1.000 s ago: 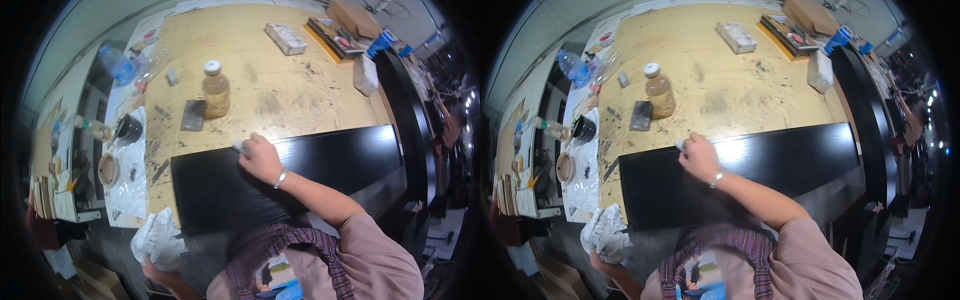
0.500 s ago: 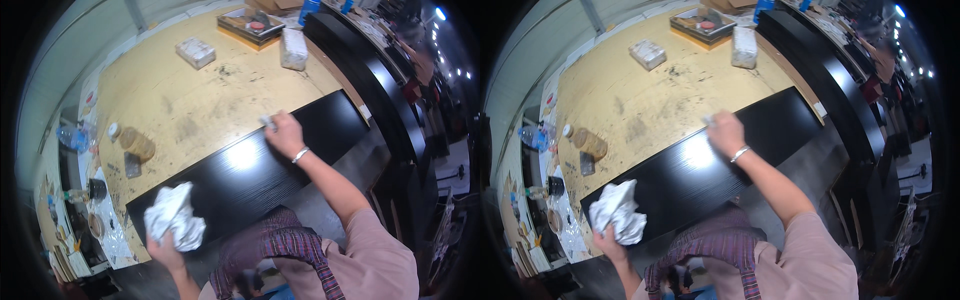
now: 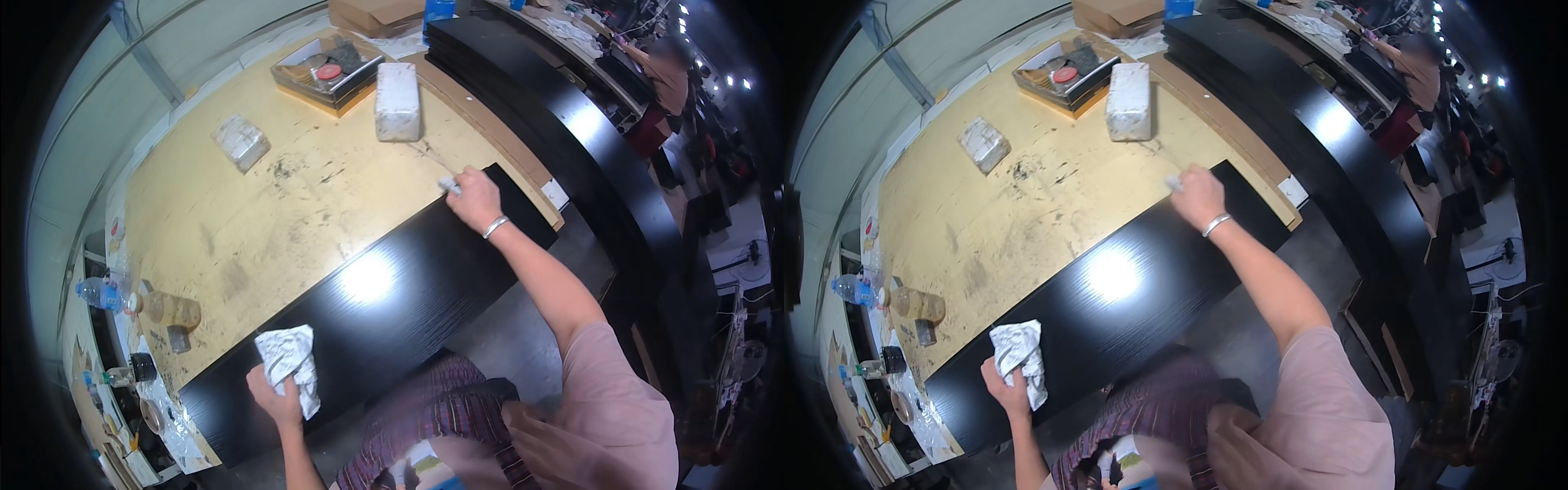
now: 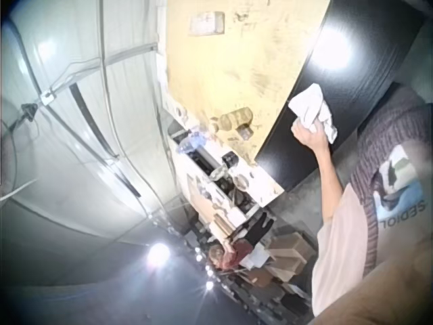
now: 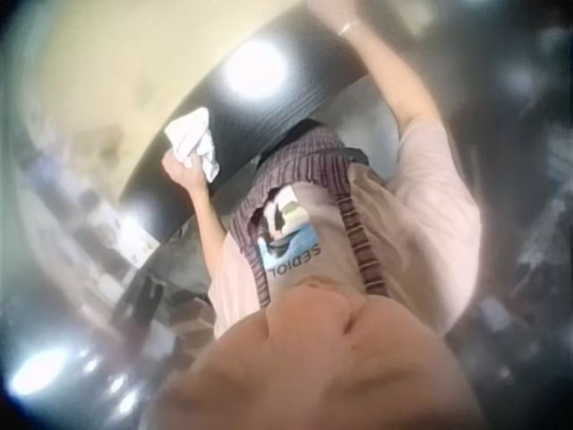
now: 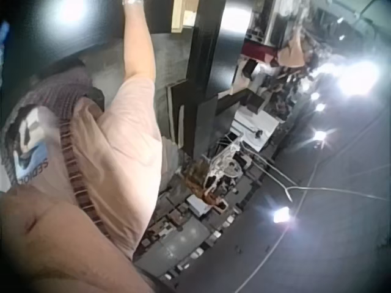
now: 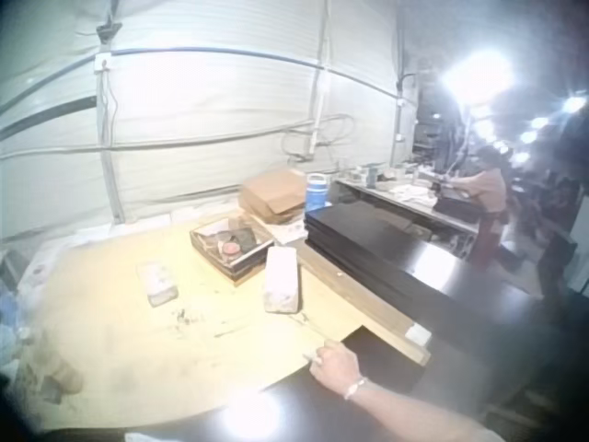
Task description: The person repeatedly wipes a long black wooden plank with a white cloth, occasionally using a small rectangular block to rub the surface. The person also picks up and sets down a plastic bottle and a small container during the process.
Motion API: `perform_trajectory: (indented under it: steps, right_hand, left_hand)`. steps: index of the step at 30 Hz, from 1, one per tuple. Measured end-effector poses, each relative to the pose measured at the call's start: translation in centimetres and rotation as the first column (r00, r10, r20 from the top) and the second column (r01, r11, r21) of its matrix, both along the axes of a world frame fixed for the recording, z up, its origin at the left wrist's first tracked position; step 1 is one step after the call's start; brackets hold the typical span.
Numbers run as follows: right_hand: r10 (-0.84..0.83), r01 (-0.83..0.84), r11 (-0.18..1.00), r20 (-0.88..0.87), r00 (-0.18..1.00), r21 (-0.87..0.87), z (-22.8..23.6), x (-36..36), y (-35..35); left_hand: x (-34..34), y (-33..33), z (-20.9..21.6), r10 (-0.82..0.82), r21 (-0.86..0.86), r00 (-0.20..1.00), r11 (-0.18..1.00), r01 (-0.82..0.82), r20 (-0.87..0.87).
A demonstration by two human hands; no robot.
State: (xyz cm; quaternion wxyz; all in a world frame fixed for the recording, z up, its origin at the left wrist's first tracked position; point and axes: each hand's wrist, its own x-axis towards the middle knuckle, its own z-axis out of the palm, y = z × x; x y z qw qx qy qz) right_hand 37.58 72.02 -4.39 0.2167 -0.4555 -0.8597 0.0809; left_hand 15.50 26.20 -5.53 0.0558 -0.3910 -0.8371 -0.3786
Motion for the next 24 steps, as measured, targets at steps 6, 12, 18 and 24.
perform_trajectory:
  steps: [6, 12, 18, 24]
  right_hand:
    - [-0.297, 0.293, 0.953, 0.04, 0.954, 0.08, -0.6, 8.0, 12.4]
    - [-0.01, -0.057, 0.979, -0.325, 0.946, -0.194, -1.9, 10.6, 14.6]
    - [-0.001, -0.189, 0.869, -0.383, 0.924, -0.458, -1.7, 12.2, 13.1]
    - [-0.017, -0.215, 0.808, -0.387, 0.922, -0.548, -0.3, 18.4, 9.1]
  left_hand:
    - [-0.1, -0.3, -0.8, 0.027, -0.025, 0.999, 0.999, -0.027, -0.022]
    - [-0.6, -0.2, -1.5, 0.022, -0.059, 0.998, 0.998, -0.025, -0.053]
    - [-1.0, -1.0, -2.1, 0.026, -0.054, 0.998, 0.998, -0.03, -0.065]
    - [-2.0, -1.9, -3.4, 0.042, -0.06, 0.996, 0.997, -0.047, -0.076]
